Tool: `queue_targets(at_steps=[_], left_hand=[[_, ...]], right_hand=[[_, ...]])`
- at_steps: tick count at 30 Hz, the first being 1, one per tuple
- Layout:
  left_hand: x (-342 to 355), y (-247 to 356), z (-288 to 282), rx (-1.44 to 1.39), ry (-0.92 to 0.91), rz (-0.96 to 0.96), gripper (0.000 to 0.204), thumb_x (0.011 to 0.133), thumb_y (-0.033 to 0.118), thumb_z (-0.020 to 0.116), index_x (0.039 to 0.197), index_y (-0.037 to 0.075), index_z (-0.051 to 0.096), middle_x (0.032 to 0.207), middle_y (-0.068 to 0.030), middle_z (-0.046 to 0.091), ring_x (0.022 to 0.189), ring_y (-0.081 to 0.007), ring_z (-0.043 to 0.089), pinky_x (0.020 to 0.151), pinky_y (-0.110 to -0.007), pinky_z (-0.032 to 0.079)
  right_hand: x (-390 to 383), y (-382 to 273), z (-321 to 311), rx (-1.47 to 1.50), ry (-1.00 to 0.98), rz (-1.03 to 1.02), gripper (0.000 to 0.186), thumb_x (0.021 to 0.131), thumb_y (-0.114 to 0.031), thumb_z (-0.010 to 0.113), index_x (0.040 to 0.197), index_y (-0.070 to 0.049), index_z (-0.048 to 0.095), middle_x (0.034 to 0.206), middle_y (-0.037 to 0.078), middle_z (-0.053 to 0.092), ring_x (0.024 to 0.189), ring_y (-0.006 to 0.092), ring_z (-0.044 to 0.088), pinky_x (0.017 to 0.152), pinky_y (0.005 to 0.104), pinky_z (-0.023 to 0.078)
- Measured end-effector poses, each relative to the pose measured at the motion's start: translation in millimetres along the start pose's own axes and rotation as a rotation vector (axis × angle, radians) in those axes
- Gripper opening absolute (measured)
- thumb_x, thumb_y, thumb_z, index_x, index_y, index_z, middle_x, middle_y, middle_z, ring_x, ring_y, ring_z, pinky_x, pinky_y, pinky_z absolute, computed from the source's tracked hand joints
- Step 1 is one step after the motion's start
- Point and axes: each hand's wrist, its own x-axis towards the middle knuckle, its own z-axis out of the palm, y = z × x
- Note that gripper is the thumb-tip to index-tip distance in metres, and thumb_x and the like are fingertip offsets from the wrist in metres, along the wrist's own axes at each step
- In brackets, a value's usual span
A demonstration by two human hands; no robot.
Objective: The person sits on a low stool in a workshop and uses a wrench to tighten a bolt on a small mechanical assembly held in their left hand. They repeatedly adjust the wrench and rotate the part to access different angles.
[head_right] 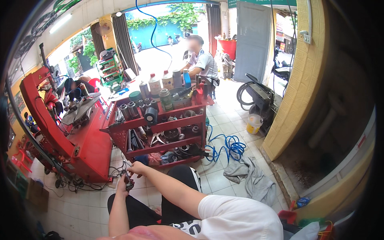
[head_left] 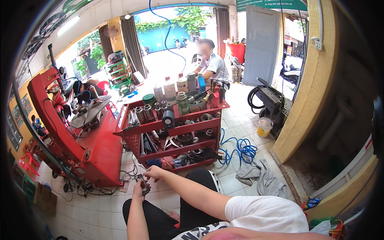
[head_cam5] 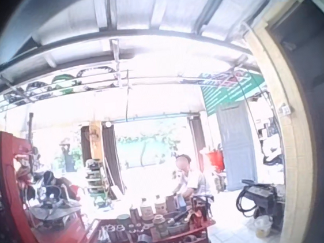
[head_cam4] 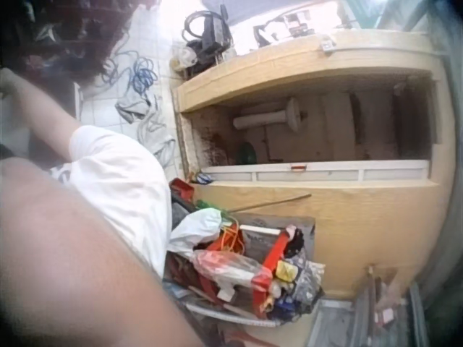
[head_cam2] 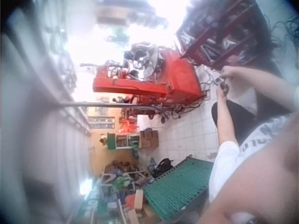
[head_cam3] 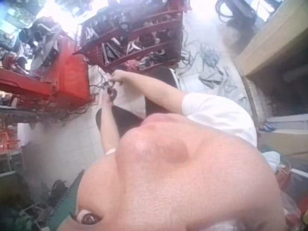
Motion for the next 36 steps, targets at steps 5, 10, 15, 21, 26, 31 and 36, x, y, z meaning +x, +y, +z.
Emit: queue_targets(at_steps=[5,10,15,21,26,31,36], left_hand=[[-1,2,4,0.003,0.012,-0.003,0.040,0.097,0.044,0.054,0.100,0.006,0.065,0.077,-0.0096,0.066,0.067,-0.0244,0.067,0.063,-0.035,0.054],[-4,4,-7,0.029,0.018,-0.003,0.041,0.097,0.045,0.055,0.101,0.005,0.064,0.078,-0.0095,0.065,0.068,-0.0242,0.066,0.064,-0.035,0.054],[-6,2,1,0.056,0.010,-0.010,0.043,0.098,0.045,0.052,0.103,0.003,0.064,0.080,-0.0111,0.066,0.070,-0.0241,0.067,0.064,-0.035,0.054],[-1,-1,0,0.007,-0.019,0.005,0.044,0.100,0.043,0.051,0.104,0.001,0.062,0.081,-0.0121,0.066,0.071,-0.0245,0.067,0.065,-0.035,0.054],[1,-2,-4,0.036,-0.011,-0.006,0.044,0.099,0.044,0.053,0.106,0.002,0.060,0.081,-0.0107,0.064,0.071,-0.0235,0.065,0.067,-0.035,0.055],[-1,0,-5,0.066,0.019,-0.014,0.040,0.100,0.042,0.052,0.103,0.004,0.063,0.080,-0.0105,0.067,0.070,-0.0239,0.067,0.065,-0.036,0.054],[-3,1,0,0.064,0.004,-0.011,0.041,0.100,0.042,0.051,0.104,0.004,0.064,0.082,-0.0105,0.067,0.070,-0.0237,0.067,0.065,-0.036,0.054]], right_hand=[[3,8,-2,0.015,0.005,-0.113,0.034,0.093,-0.038,0.069,0.103,-0.006,0.071,0.086,0.005,0.072,0.071,0.0154,0.064,0.053,0.0338,0.054],[-11,-16,2,0.026,-0.030,0.138,0.045,0.094,-0.046,0.064,0.101,-0.002,0.070,0.082,0.005,0.072,0.067,0.0144,0.062,0.052,0.0335,0.051],[-13,-9,2,0.053,-0.006,0.077,0.040,0.095,-0.041,0.065,0.103,-0.002,0.070,0.085,0.006,0.073,0.070,0.0154,0.064,0.052,0.0332,0.052],[4,6,1,0.032,-0.013,-0.061,0.024,0.094,-0.024,0.065,0.107,-0.006,0.069,0.094,0.005,0.073,0.078,0.0174,0.067,0.054,0.0341,0.056],[0,3,1,0.091,-0.004,-0.018,0.033,0.094,-0.035,0.064,0.105,-0.004,0.069,0.087,0.005,0.072,0.070,0.0165,0.062,0.053,0.0347,0.055],[-8,-10,2,0.054,-0.024,0.193,0.041,0.095,-0.043,0.062,0.100,-0.004,0.071,0.081,0.004,0.071,0.066,0.0156,0.058,0.053,0.0344,0.053],[-2,-1,3,0.075,-0.014,0.089,0.033,0.095,-0.037,0.064,0.101,-0.005,0.070,0.083,0.003,0.070,0.069,0.0155,0.060,0.053,0.0343,0.053]])
